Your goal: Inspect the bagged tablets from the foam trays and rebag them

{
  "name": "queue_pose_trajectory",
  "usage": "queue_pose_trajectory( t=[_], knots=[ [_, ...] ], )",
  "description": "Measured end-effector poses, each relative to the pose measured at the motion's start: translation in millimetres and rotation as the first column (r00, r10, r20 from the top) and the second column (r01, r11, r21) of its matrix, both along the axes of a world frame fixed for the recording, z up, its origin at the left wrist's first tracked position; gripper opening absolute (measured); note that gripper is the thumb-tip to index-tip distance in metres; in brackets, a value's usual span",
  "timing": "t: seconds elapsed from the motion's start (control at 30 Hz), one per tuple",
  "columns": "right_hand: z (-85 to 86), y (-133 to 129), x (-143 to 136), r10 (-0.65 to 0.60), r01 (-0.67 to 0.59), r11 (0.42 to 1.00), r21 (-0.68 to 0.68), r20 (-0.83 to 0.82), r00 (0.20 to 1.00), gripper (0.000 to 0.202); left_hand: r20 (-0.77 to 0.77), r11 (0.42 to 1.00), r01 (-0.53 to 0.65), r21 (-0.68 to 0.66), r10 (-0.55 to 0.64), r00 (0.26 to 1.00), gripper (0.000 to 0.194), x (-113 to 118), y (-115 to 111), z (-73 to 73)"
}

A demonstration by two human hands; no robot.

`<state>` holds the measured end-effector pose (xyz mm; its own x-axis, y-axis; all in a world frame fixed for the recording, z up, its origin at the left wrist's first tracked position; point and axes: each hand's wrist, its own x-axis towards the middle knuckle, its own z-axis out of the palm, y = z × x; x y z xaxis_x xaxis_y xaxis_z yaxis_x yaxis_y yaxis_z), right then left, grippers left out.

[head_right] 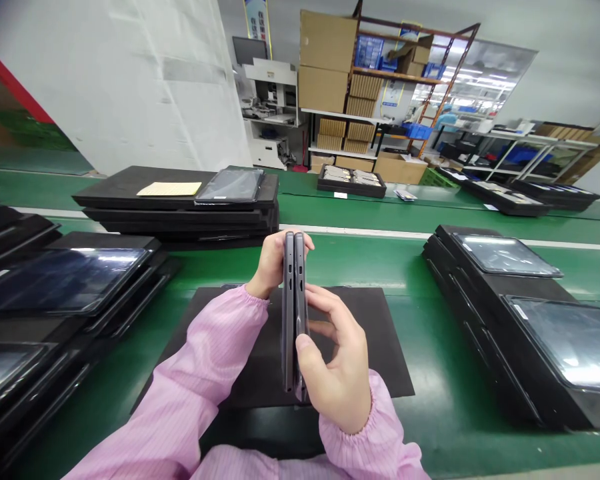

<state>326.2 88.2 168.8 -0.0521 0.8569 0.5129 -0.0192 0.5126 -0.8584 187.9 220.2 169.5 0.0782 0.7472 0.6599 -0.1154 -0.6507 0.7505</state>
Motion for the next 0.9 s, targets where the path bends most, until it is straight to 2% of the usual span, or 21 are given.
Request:
queue_pose_trajectory(
  t=[0.37,0.67,0.9],
  knots=[
    [1.6,2.0,0.3,0.017,-0.017,1.0,-0.006,-0.011,1.0,0.043,0.008,1.0,0.009,-0.005,-0.009,1.0,0.071,0.7,1.8,-0.4],
    [3.1,1.0,-0.4,-0.027,0.027,1.0,-0.012,0.027,0.999,0.035,-0.003,1.0,0.014,0.001,-0.014,1.0,0.069,1.5,0.2,-0.1],
    [2.7,6.8,2.9,-0.103,0.103,0.995,0.0,0.033,0.994,0.033,-0.071,0.996,-0.089,0.018,0.09,0.993,0.069,2.4,2.7,3.6]
  ],
)
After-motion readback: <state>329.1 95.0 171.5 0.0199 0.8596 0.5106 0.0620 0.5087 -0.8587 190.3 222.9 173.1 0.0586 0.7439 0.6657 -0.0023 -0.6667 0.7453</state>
